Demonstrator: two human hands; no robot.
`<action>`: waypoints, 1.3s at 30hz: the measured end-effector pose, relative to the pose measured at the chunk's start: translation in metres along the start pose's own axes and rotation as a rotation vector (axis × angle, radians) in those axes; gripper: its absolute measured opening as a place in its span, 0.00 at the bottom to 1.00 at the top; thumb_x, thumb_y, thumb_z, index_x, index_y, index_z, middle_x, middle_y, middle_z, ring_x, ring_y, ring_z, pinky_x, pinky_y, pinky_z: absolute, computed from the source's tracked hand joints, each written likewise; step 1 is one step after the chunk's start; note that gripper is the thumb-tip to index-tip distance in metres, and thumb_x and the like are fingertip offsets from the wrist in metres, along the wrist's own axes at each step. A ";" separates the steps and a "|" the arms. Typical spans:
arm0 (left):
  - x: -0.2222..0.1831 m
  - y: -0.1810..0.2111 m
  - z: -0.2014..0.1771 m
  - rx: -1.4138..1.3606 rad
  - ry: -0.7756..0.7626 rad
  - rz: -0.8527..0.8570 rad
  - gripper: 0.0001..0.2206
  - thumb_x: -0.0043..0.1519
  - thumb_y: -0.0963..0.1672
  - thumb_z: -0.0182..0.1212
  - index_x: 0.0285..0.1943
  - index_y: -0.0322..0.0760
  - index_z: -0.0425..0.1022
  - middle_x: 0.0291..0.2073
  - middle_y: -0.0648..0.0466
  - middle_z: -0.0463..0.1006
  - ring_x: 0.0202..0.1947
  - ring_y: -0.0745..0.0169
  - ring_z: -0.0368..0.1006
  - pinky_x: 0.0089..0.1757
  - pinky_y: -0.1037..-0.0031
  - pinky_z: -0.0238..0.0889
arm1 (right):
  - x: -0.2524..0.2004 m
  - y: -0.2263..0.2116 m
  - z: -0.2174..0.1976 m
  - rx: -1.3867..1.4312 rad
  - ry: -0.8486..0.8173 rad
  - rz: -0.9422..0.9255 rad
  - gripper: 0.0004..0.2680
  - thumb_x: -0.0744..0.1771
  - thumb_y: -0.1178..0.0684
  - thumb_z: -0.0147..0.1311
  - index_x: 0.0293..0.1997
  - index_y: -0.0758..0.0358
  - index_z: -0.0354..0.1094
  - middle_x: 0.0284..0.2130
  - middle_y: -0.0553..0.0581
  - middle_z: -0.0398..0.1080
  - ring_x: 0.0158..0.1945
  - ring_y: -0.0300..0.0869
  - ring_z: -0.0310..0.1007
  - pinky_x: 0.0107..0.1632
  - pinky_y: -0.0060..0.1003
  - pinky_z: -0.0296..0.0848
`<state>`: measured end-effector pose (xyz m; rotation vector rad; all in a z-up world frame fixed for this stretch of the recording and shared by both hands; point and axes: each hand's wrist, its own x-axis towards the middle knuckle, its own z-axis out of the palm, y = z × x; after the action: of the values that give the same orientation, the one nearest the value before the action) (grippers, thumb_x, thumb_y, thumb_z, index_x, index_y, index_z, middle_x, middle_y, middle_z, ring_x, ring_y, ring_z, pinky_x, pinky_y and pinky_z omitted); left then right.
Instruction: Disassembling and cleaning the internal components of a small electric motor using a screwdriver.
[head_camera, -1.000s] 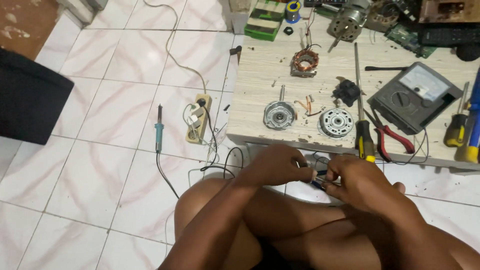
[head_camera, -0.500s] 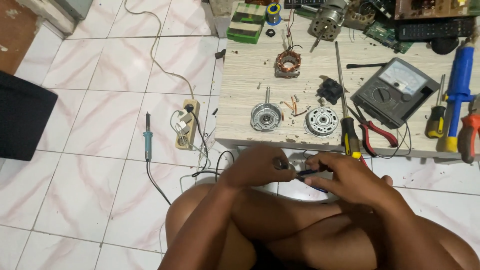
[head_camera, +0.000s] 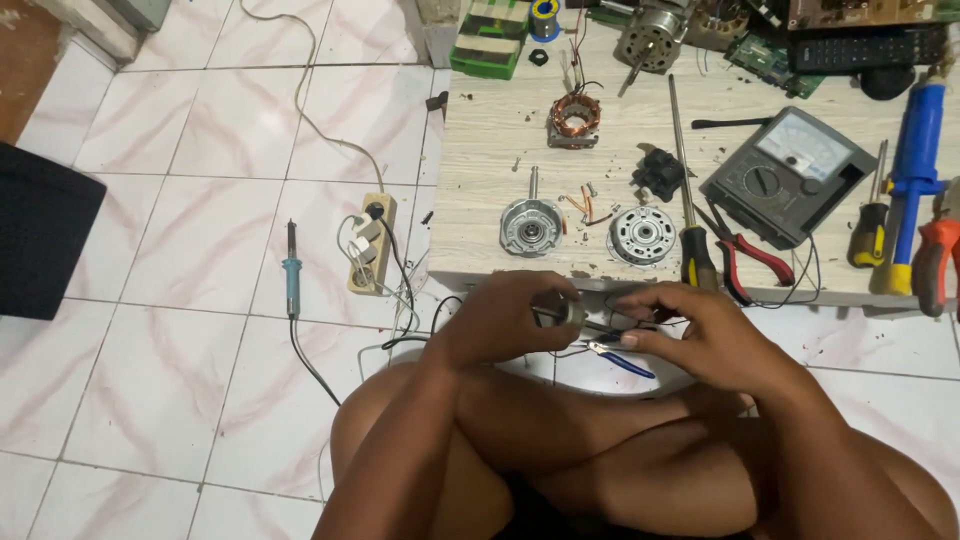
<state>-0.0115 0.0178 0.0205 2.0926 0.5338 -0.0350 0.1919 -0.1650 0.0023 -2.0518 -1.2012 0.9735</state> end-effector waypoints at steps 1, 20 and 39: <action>0.001 -0.002 0.001 -0.010 0.026 0.027 0.23 0.52 0.52 0.67 0.56 0.45 0.79 0.42 0.45 0.85 0.52 0.40 0.80 0.51 0.52 0.72 | 0.001 0.003 0.002 0.024 0.034 -0.065 0.16 0.61 0.49 0.69 0.53 0.56 0.79 0.39 0.63 0.81 0.44 0.53 0.82 0.38 0.46 0.78; 0.010 -0.028 0.011 -0.045 0.304 -0.076 0.23 0.46 0.48 0.81 0.52 0.54 0.84 0.41 0.53 0.87 0.51 0.47 0.81 0.53 0.60 0.72 | -0.004 0.040 -0.086 0.978 1.215 -0.098 0.11 0.71 0.42 0.48 0.36 0.55 0.70 0.25 0.53 0.72 0.26 0.38 0.73 0.27 0.26 0.67; -0.004 -0.021 -0.002 -0.352 0.638 -0.052 0.18 0.55 0.41 0.69 0.56 0.33 0.80 0.37 0.49 0.78 0.36 0.62 0.71 0.38 0.74 0.66 | 0.015 0.157 0.001 1.056 1.201 0.556 0.33 0.62 0.71 0.34 0.77 0.47 0.49 0.72 0.54 0.56 0.63 0.42 0.62 0.57 0.30 0.64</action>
<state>-0.0235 0.0276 0.0062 1.7168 0.8988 0.6689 0.2714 -0.2207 -0.1222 -1.5162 0.4711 0.2523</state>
